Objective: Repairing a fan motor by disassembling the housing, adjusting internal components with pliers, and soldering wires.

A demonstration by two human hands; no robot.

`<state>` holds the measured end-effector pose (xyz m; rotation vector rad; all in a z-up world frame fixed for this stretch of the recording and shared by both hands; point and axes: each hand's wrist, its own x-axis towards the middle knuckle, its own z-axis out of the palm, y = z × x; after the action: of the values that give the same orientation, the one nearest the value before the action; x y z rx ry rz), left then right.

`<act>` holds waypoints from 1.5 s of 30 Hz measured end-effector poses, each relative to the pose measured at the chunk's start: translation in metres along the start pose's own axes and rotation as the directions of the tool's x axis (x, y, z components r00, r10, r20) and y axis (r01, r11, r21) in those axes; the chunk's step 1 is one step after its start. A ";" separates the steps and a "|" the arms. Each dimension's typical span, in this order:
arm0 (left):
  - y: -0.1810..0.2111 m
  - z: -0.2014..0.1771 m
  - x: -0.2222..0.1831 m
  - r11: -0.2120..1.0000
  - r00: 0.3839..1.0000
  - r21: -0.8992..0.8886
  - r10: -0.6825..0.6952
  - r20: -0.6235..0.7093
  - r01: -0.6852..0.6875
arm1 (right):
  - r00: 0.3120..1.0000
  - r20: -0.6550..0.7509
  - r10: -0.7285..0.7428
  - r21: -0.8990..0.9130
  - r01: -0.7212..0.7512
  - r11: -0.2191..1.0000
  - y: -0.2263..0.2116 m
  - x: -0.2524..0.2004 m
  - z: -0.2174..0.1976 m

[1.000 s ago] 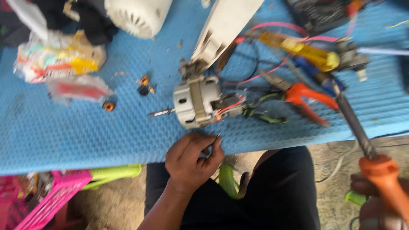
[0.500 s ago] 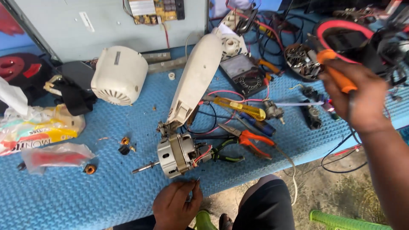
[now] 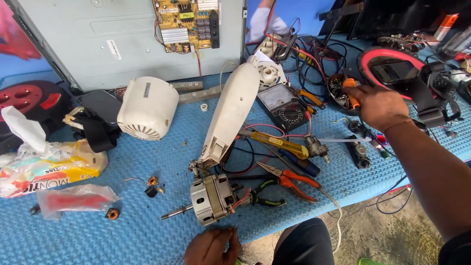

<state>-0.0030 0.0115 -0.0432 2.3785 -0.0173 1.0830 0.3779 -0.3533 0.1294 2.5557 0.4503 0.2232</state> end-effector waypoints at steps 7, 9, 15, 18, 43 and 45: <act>0.005 -0.002 0.005 1.000 1.000 0.021 0.009 -0.009 -0.009 | 0.982 0.187 -0.001 0.211 -0.039 0.977 -0.002 -0.010 -0.032; 0.007 -0.004 0.007 0.999 1.000 0.031 0.017 -0.026 -0.016 | 0.980 0.197 0.008 0.262 -0.060 0.963 -0.005 -0.020 -0.055; 0.010 -0.020 0.021 0.998 0.999 -0.049 0.035 0.041 -0.033 | 0.961 -0.277 0.020 0.459 0.114 0.881 -0.016 -0.077 -0.064; 0.013 -0.036 0.032 0.989 0.995 -0.134 0.067 0.078 -0.057 | 0.869 -0.477 0.130 0.690 0.279 0.668 -0.072 -0.152 -0.089; 0.042 -0.133 0.047 0.786 0.951 -0.535 -0.235 0.202 0.308 | 0.928 -0.308 -0.212 0.945 0.324 0.049 -0.262 -0.182 -0.243; 0.035 -0.140 0.040 0.797 0.951 -0.519 -0.260 0.166 0.309 | 0.891 -0.384 -0.242 0.879 0.433 0.199 -0.283 -0.151 -0.262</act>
<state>-0.0811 0.0543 0.0772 1.8363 0.0050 0.7085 0.0962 -0.0565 0.1907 3.4798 1.6759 -0.0718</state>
